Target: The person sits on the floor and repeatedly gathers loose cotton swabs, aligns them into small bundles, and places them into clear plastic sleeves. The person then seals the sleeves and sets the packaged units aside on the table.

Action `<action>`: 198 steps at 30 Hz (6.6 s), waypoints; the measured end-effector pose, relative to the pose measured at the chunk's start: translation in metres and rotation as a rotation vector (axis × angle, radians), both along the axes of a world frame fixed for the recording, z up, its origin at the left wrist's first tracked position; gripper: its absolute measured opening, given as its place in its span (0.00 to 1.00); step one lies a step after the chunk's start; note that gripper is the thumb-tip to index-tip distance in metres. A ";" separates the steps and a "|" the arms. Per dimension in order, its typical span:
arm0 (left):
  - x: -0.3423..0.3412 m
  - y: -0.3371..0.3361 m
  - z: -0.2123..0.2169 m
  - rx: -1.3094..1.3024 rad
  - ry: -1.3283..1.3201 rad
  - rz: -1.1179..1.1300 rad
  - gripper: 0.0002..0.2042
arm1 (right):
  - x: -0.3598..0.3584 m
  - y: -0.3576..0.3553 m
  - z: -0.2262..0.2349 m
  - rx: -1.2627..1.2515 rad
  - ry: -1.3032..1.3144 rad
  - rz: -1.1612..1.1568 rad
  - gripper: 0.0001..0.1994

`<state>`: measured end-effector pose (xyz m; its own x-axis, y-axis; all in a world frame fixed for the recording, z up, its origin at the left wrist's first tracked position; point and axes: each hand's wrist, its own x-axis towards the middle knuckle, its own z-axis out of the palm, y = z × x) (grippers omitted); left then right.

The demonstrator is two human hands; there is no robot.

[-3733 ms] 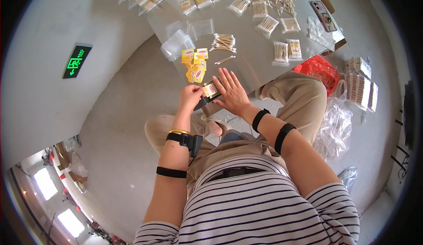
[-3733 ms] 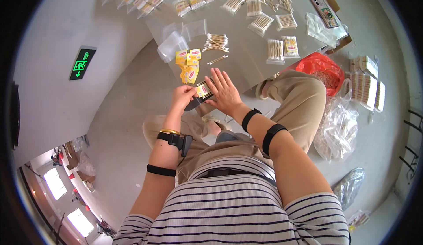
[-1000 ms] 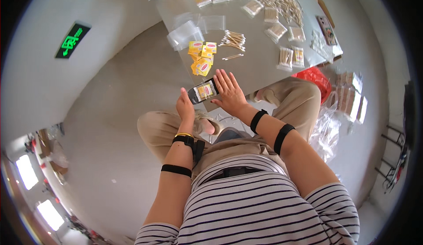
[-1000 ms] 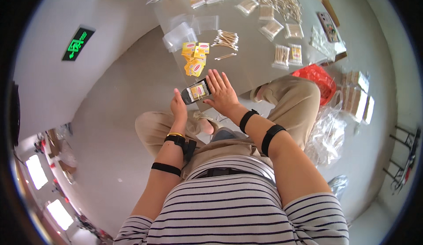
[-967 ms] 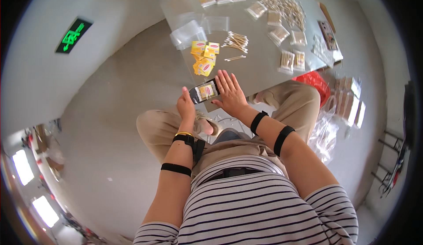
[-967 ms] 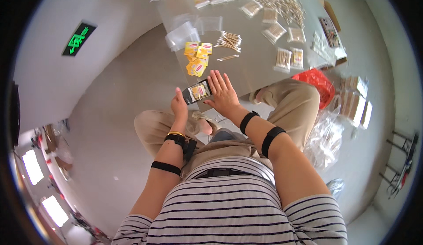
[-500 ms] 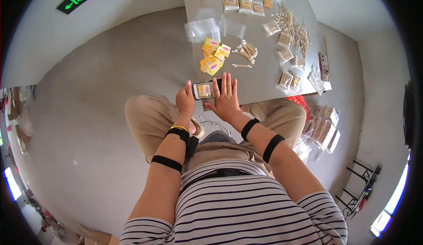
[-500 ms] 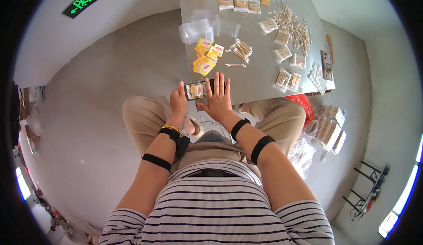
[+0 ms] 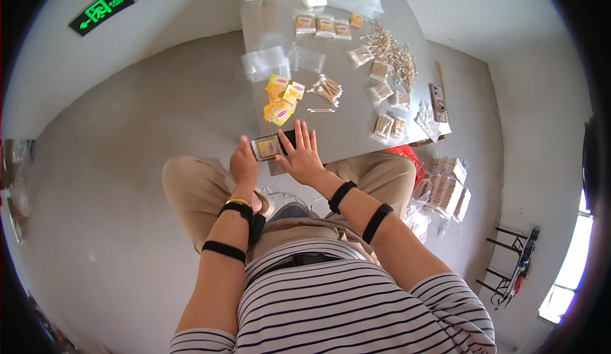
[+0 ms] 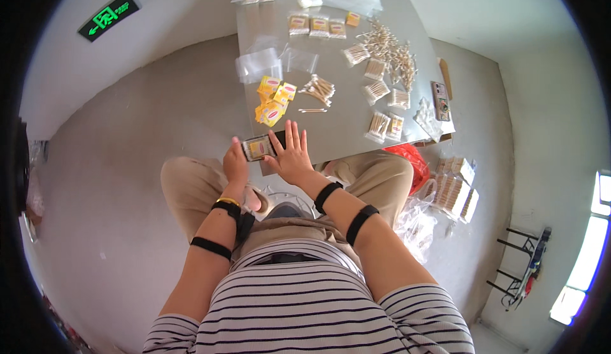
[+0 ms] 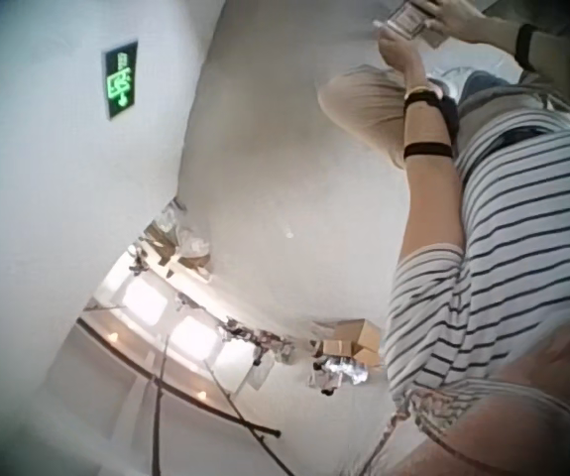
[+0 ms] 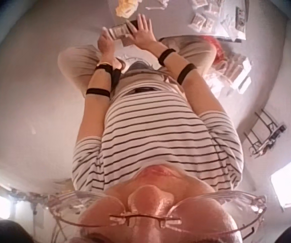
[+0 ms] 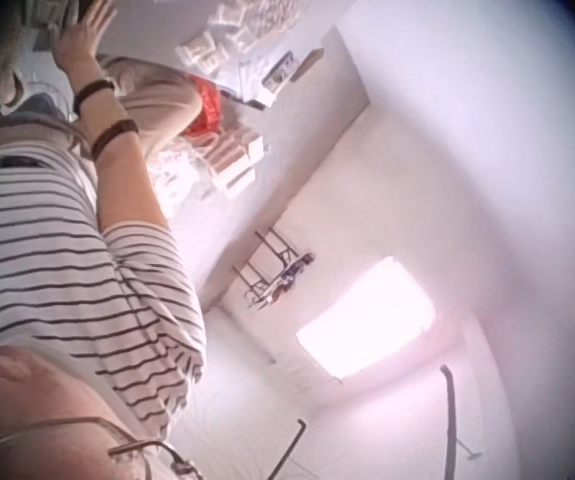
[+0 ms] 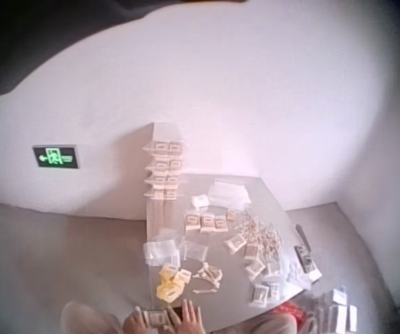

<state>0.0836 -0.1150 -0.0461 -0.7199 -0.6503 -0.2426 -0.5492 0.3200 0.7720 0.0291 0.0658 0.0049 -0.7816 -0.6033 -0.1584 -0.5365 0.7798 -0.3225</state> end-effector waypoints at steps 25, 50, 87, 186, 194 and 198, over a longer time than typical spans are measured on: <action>-0.090 0.087 0.054 -0.530 0.206 -0.973 0.25 | -0.149 0.063 0.017 -0.197 0.259 -0.372 0.15; -0.125 0.094 0.047 -0.887 0.213 -1.048 0.38 | -0.148 0.082 0.008 -0.312 0.249 -0.392 0.15; -0.108 0.109 0.043 -0.892 0.044 -1.028 0.46 | -0.062 0.119 0.023 -0.439 0.149 -0.474 0.18; -0.108 0.094 0.071 -0.727 0.221 -1.215 0.29 | -0.045 0.108 -0.018 -0.326 0.354 -0.495 0.28; -0.109 0.094 0.061 -0.751 0.218 -1.201 0.30 | -0.046 0.108 -0.016 -0.327 0.371 -0.498 0.28; -0.114 0.096 0.059 -0.749 0.254 -1.169 0.30 | -0.046 0.108 -0.014 -0.329 0.379 -0.503 0.27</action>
<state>-0.0299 -0.0194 0.0132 -0.8972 0.4289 0.1051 0.4411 0.8605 0.2547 -0.0170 0.1735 -0.0090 -0.9433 -0.1244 0.3078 -0.2586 0.8568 -0.4462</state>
